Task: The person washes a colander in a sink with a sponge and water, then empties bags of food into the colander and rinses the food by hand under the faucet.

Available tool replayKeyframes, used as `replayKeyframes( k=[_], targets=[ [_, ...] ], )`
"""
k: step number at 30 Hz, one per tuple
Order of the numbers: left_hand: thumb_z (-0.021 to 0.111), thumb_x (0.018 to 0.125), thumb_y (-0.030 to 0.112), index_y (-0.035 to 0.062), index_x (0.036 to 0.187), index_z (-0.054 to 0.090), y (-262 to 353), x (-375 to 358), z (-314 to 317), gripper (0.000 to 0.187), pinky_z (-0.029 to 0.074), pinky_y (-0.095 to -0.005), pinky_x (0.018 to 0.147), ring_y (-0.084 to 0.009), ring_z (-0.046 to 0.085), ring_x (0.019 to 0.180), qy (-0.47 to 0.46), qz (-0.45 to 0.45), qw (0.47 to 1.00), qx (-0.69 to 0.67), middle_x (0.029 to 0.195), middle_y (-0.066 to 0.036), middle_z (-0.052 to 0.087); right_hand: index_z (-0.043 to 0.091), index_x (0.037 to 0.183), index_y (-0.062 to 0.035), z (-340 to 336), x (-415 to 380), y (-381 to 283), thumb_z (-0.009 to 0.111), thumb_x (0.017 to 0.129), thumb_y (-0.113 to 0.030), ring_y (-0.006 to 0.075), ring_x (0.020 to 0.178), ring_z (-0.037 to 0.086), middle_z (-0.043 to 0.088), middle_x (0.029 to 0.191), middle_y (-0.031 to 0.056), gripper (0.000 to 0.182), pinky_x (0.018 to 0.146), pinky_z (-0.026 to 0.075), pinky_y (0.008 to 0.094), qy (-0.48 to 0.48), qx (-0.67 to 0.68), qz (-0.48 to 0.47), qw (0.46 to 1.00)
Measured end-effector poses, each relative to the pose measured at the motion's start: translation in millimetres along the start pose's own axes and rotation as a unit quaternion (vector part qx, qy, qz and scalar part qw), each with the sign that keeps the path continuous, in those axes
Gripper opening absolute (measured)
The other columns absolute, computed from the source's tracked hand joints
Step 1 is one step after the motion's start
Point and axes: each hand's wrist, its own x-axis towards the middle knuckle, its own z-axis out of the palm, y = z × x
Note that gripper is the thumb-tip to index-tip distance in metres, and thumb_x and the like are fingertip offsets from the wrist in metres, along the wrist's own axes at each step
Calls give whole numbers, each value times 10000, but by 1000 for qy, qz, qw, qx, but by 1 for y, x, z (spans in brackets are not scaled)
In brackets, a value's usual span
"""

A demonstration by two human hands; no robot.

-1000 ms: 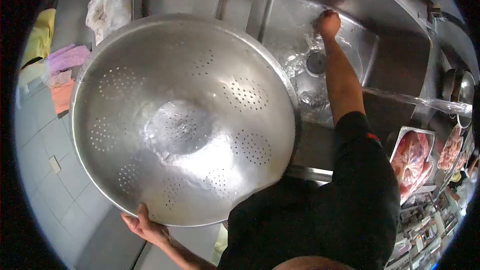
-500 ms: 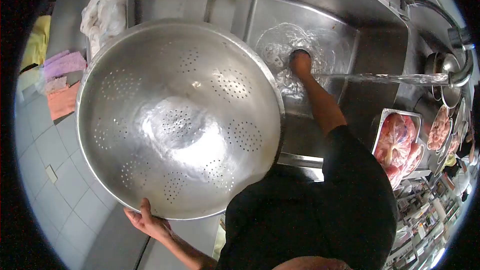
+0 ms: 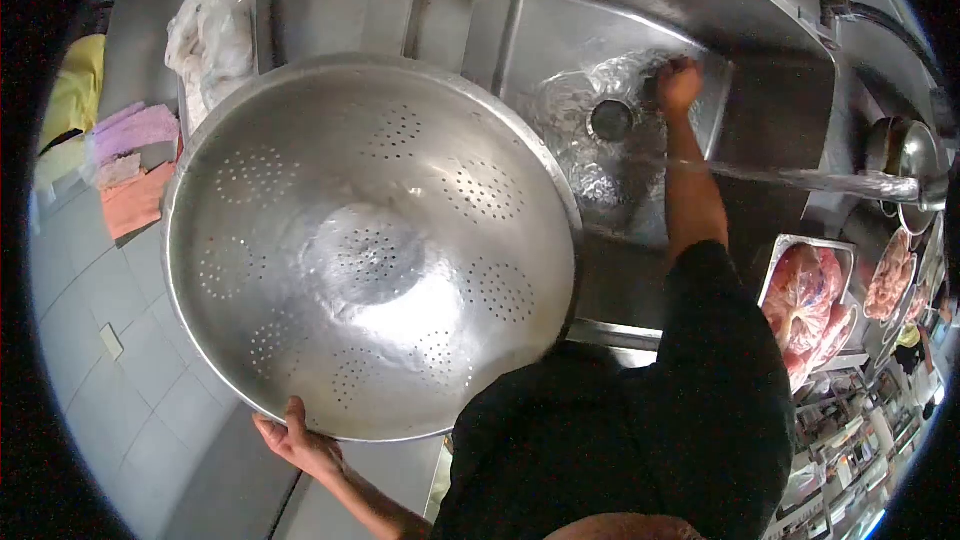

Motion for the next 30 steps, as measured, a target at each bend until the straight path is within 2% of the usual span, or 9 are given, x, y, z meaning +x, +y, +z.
replayKeyframes(
  k=[3, 6, 9, 11, 14, 17, 19, 24, 30],
  targets=[
    [568, 784, -80, 26, 1010, 525, -4, 3, -5, 254, 445, -292, 808, -133, 533, 863, -19, 25, 1000, 5, 967, -55, 575, 663, 839, -63, -12, 32, -14, 605, 720, -177, 356, 765, 640, 659, 811, 148, 174, 658, 509, 433, -138, -28, 108, 984],
    [568, 781, -85, 19, 1040, 528, -2, 4, -3, 282, 449, -300, 824, -146, 552, 893, -6, 15, 1000, 6, 987, -66, 593, 660, 840, -60, 34, -3, 16, 634, 699, -164, 350, 758, 640, 652, 803, 146, 178, 665, 513, 439, -207, -186, -23, 960],
    [604, 792, -39, -13, 1018, 537, 14, -1, 9, 237, 443, -284, 802, -143, 558, 866, -2, 20, 999, 39, 966, -68, 607, 652, 836, -43, -32, -56, -51, 623, 744, -228, 349, 739, 627, 634, 775, 148, 209, 656, 507, 463, -132, -50, -130, 981],
    [629, 794, -11, 0, 985, 535, 8, 2, 0, 213, 425, -263, 761, -120, 522, 817, -19, 41, 997, 60, 914, -46, 584, 649, 851, -16, -115, -72, -126, 624, 760, -254, 366, 744, 616, 638, 810, 168, 256, 669, 500, 473, -343, -15, -55, 938],
    [607, 783, -23, 14, 958, 514, 9, 9, 0, 201, 433, -265, 742, -128, 531, 805, -63, 19, 996, 52, 909, -52, 580, 657, 891, -41, -69, -153, -76, 622, 768, -247, 370, 751, 620, 639, 812, 172, 243, 666, 486, 484, -260, 26, -66, 963],
    [610, 792, -16, 27, 922, 520, 3, 22, 6, 164, 413, -241, 674, -90, 499, 744, -114, 45, 992, 2, 836, -18, 555, 656, 923, -24, -51, -174, -43, 617, 785, -260, 369, 790, 638, 646, 838, 216, 276, 700, 495, 485, -371, 148, 0, 917],
    [610, 802, -10, 36, 876, 520, 3, 29, 13, 126, 395, -226, 642, -62, 469, 705, -152, 43, 986, -45, 790, 7, 533, 660, 935, -5, -60, -180, -46, 596, 809, -272, 390, 856, 651, 656, 891, 256, 302, 751, 504, 490, -452, 259, 194, 831],
    [600, 798, -5, 32, 852, 514, -13, 65, 22, 108, 402, -226, 642, -63, 473, 704, -245, 74, 964, -79, 777, 4, 543, 669, 928, -11, -187, -144, -104, 594, 808, -281, 421, 869, 641, 657, 898, 258, 305, 753, 506, 499, -337, 116, 37, 934],
    [590, 783, 11, 16, 890, 553, -27, 96, 30, 113, 427, -239, 683, -90, 520, 740, -340, 117, 931, -59, 838, -30, 598, 689, 845, -32, -351, -156, -202, 592, 781, -173, 403, 785, 646, 651, 786, 219, 182, 718, 506, 447, -186, 12, 179, 966]
  ],
)
